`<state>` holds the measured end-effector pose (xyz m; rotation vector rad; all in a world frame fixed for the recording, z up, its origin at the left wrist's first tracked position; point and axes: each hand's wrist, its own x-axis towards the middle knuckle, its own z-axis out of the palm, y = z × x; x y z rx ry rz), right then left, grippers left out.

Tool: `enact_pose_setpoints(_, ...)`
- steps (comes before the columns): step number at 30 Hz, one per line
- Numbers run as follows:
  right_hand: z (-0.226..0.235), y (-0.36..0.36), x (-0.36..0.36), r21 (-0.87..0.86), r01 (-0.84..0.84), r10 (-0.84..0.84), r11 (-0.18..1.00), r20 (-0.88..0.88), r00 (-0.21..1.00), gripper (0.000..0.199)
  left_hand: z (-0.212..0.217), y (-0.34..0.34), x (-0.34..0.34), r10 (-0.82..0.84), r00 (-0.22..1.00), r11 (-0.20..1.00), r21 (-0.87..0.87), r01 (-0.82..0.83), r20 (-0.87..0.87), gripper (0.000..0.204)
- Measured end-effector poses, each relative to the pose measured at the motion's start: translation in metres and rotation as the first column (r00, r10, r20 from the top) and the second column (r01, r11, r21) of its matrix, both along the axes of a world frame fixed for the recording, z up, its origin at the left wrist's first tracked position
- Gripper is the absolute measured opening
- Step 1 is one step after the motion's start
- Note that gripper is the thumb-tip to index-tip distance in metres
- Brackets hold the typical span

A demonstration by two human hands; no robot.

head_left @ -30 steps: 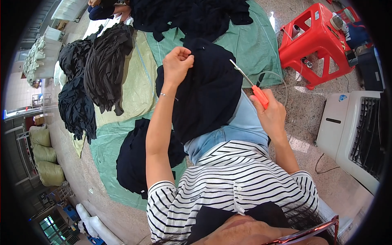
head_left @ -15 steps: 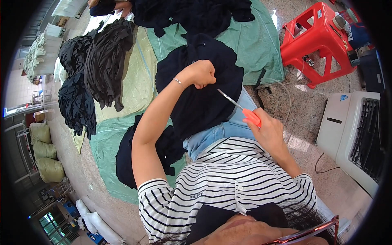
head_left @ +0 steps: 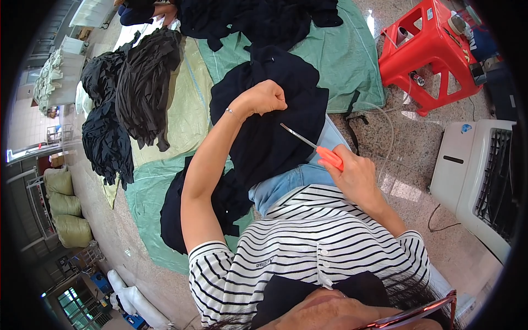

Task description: Trimming loose threads from black garments using scissors.

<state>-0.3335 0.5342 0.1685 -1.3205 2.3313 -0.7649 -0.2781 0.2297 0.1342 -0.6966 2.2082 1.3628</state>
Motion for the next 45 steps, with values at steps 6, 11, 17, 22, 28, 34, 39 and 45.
enact_pose_setpoints(6, -0.007, 0.009, -0.009, -0.027, 0.135, -0.136, 0.990, -0.044, 0.990, 0.031, 0.004, 0.012, -0.003, 0.029, 0.999, 0.997, 0.073, -0.031, 0.027, 0.024)
enact_pose_setpoints(11, -0.007, 0.020, -0.020, 0.024, 0.183, -0.180, 0.983, -0.103, 0.978, 0.031, -0.025, 0.025, 0.001, 0.000, 0.966, 0.999, 0.039, 0.011, -0.260, 0.032)
enact_pose_setpoints(17, -0.002, 0.020, -0.021, 0.097, 0.145, -0.139, 0.985, -0.065, 0.988, 0.037, -0.034, 0.036, 0.002, 0.324, 0.922, 0.939, 0.190, -0.286, -0.213, 0.013)
enact_pose_setpoints(22, -0.008, 0.016, -0.030, -0.038, 0.333, -0.332, 0.942, 0.024, 0.943, 0.032, -0.025, 0.049, 0.017, 0.361, 0.835, 0.932, 0.140, -0.333, -0.415, 0.012)
enact_pose_setpoints(28, -0.013, 0.036, -0.063, -0.026, 0.611, -0.603, 0.792, 0.125, 0.788, 0.033, 0.013, 0.003, 0.112, 0.934, -0.287, 0.143, 0.960, -0.241, -0.211, 0.056)
enact_pose_setpoints(34, -0.031, 0.032, -0.070, -0.020, 0.559, -0.559, 0.829, 0.014, 0.829, 0.033, -0.032, 0.016, 0.133, 0.996, -0.064, 0.078, 0.975, 0.206, -0.066, 0.083)
enact_pose_setpoints(39, -0.035, 0.011, -0.059, 0.000, 0.468, -0.468, 0.884, 0.040, 0.883, 0.033, 0.018, 0.005, 0.173, 0.973, -0.075, 0.227, 0.955, 0.191, -0.216, 0.051)
enact_pose_setpoints(45, -0.080, 0.015, -0.089, -0.049, 0.411, -0.406, 0.911, 0.080, 0.910, 0.039, 0.064, 0.009, 0.390, 0.431, -0.784, -0.020, 0.864, -0.504, -0.447, 0.031)
